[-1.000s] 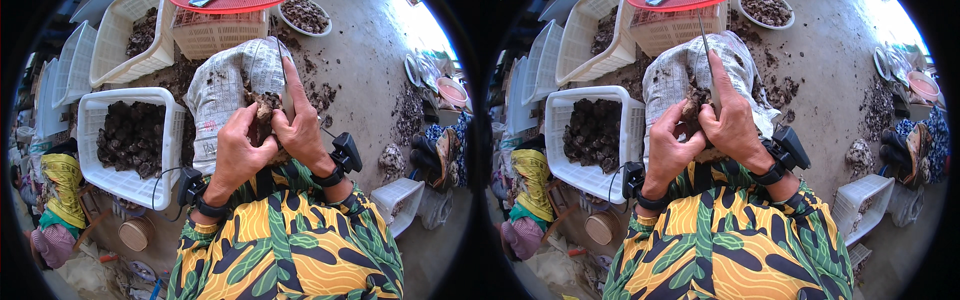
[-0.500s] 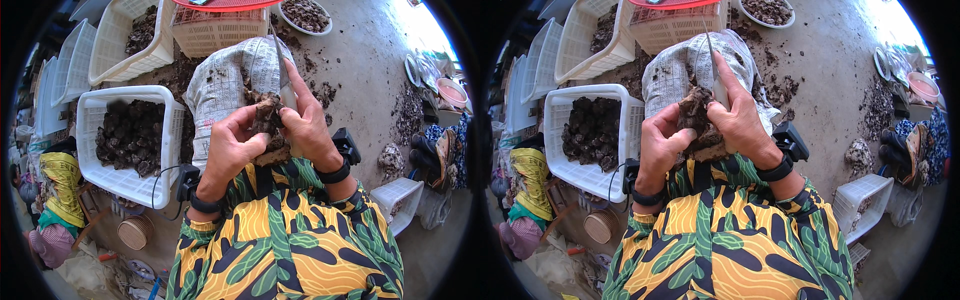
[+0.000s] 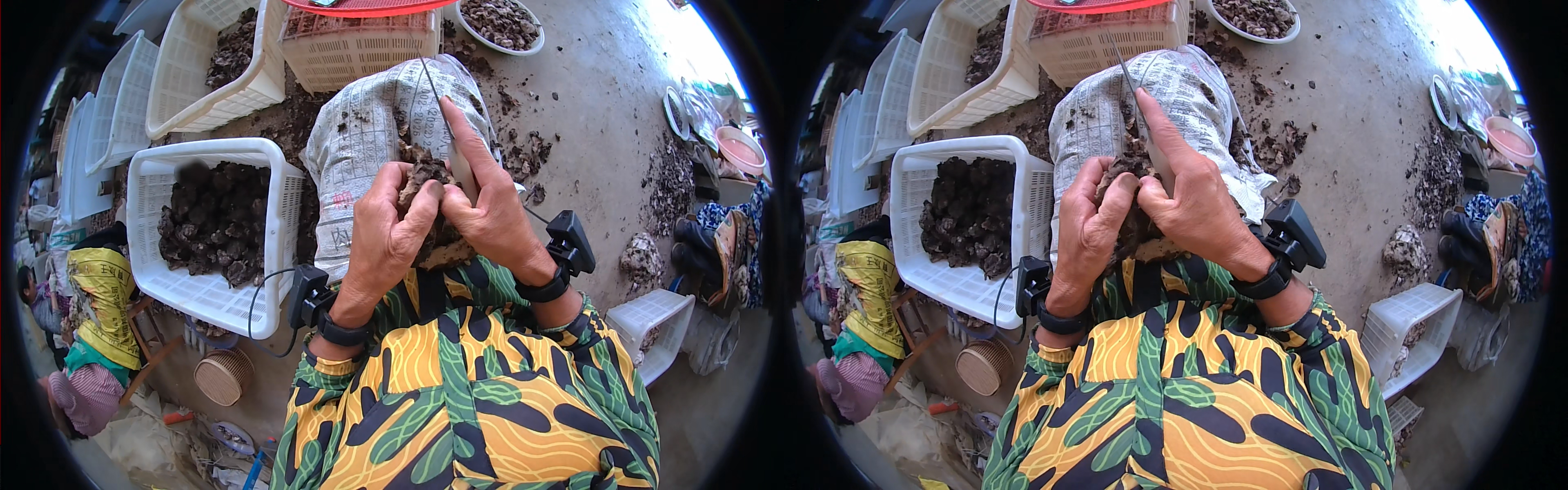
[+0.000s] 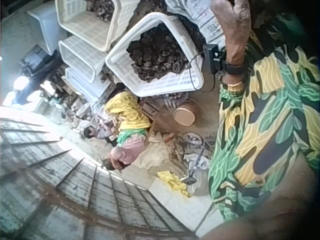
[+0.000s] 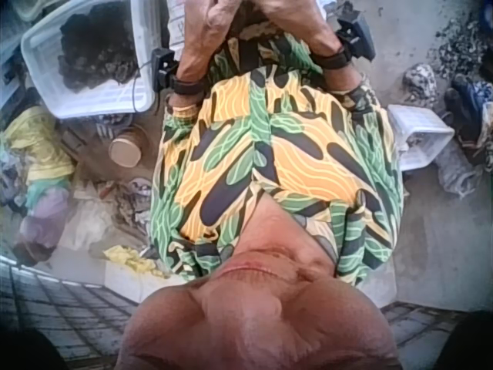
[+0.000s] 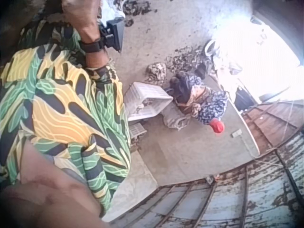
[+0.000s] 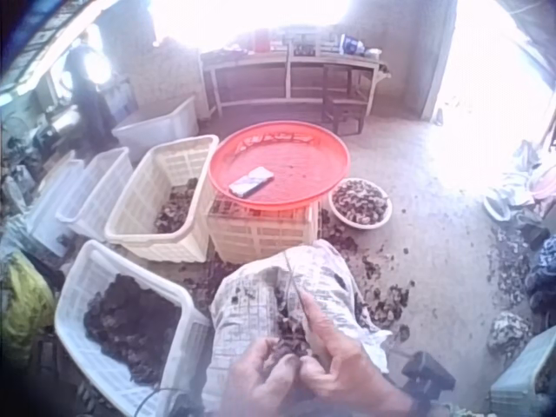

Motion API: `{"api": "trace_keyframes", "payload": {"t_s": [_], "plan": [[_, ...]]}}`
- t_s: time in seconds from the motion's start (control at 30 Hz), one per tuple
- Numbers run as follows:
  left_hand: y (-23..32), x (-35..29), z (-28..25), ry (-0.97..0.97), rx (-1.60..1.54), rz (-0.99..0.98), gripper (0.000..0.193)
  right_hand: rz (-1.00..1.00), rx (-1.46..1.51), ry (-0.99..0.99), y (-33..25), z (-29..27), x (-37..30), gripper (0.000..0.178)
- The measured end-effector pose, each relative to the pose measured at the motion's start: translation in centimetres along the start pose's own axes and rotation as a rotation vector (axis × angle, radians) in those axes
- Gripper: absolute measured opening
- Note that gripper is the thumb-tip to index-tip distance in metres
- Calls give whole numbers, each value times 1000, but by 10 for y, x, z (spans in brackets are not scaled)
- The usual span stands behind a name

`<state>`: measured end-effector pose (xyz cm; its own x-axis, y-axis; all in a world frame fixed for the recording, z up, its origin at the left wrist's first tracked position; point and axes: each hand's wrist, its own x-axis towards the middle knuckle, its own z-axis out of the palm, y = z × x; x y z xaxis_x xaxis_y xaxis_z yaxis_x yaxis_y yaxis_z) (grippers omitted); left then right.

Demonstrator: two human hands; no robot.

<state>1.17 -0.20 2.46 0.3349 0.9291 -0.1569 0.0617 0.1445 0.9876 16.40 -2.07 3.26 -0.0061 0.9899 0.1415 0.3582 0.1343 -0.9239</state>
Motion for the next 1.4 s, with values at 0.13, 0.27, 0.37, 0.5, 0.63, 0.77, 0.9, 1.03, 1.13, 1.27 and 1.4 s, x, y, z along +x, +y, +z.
{"api": "trace_keyframes", "payload": {"t_s": [0.13,0.27,0.37,0.5,0.63,0.77,0.9,1.03,1.13,1.27,1.4], "plan": [[6,-1,1,26,-126,-89,23,84,88,36,-4,0,-3,77],[-3,1,-5,41,-389,-130,24,220,278,24,-10,-3,0,80],[-3,3,-12,1,-432,-177,24,259,367,-6,-9,-4,1,78],[-8,3,-11,62,-484,-143,23,360,492,-1,-15,-2,2,74],[-6,1,-10,55,-548,-135,23,433,591,17,-9,-7,2,73],[3,3,-7,0,-829,-232,26,423,844,25,-5,-5,1,73],[-23,5,-19,-114,-1062,-202,31,422,975,76,2,-4,0,73],[-29,11,-31,28,-951,-146,38,323,916,110,8,-17,3,74],[-31,17,-31,54,-667,-148,36,379,721,102,2,-14,3,74],[-30,15,-21,89,-142,-111,47,417,627,72,1,-7,-1,72],[-19,11,-22,180,436,218,44,370,477,47,1,-8,-1,73]]}}
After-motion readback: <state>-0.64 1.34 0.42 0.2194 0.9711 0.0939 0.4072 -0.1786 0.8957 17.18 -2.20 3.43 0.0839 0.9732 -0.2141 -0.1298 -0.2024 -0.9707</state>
